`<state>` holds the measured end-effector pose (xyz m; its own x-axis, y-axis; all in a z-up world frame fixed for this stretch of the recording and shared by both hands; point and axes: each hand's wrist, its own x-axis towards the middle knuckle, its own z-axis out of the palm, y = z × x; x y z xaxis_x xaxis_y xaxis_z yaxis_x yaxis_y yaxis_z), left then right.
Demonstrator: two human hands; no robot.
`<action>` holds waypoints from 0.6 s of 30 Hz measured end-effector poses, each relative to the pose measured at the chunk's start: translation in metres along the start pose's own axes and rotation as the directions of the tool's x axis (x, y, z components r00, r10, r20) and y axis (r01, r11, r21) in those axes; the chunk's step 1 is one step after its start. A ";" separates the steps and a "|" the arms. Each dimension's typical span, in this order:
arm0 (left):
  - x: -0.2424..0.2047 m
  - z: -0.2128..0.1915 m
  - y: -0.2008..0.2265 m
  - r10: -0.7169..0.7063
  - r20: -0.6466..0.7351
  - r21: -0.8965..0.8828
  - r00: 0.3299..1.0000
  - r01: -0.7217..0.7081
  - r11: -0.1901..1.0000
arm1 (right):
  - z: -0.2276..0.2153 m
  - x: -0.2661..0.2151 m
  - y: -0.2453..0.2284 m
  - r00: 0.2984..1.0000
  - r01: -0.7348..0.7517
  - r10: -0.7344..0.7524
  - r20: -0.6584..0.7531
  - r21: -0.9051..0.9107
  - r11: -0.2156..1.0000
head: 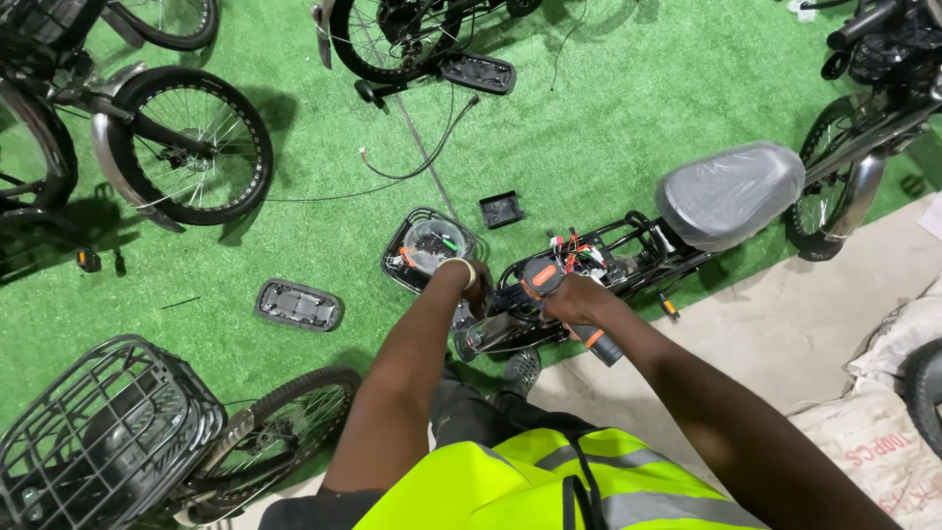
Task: The person works on the central frame of an electric bicycle, handling wires and components within the battery compartment. They use a cordless drill to secure parts inside the frame and organize the wiring harness. The person also handles a plastic basket containing tools and parts during the process.
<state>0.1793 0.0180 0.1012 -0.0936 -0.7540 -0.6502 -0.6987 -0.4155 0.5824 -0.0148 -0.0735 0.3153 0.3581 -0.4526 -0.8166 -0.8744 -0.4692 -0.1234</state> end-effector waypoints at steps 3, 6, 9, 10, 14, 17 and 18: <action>0.005 -0.007 0.000 0.019 0.039 -0.036 0.999 -0.017 0.999 | -0.003 -0.006 -0.012 0.999 -0.044 0.044 0.003 -0.038 0.998; -0.021 -0.029 0.024 0.043 0.081 -0.069 0.996 -0.037 0.997 | -0.002 -0.003 -0.013 0.996 -0.082 0.085 0.036 -0.077 0.994; -0.075 -0.057 0.069 -0.012 0.104 -0.003 0.994 0.012 1.000 | -0.001 -0.001 -0.007 0.996 -0.074 0.077 0.045 -0.050 0.996; -0.072 -0.056 0.067 -0.008 0.125 -0.072 0.992 0.018 0.997 | -0.004 -0.008 -0.008 0.999 -0.016 0.017 0.035 -0.038 0.999; -0.077 -0.076 0.071 0.020 0.161 -0.061 0.987 -0.010 0.998 | -0.011 -0.023 -0.010 0.997 0.078 -0.078 0.013 -0.020 0.997; -0.082 -0.096 0.070 0.033 0.082 0.058 0.996 -0.038 0.998 | -0.005 -0.009 -0.004 0.997 0.075 -0.075 0.010 -0.021 0.997; -0.085 -0.101 0.070 0.032 0.083 0.058 0.996 -0.037 0.998 | -0.003 -0.008 -0.003 0.997 0.075 -0.075 0.012 -0.021 0.997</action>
<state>0.2097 0.0016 0.2465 -0.1744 -0.7219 -0.6697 -0.7345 -0.3576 0.5767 -0.0143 -0.0708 0.3242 0.4190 -0.4070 -0.8117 -0.8379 -0.5177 -0.1729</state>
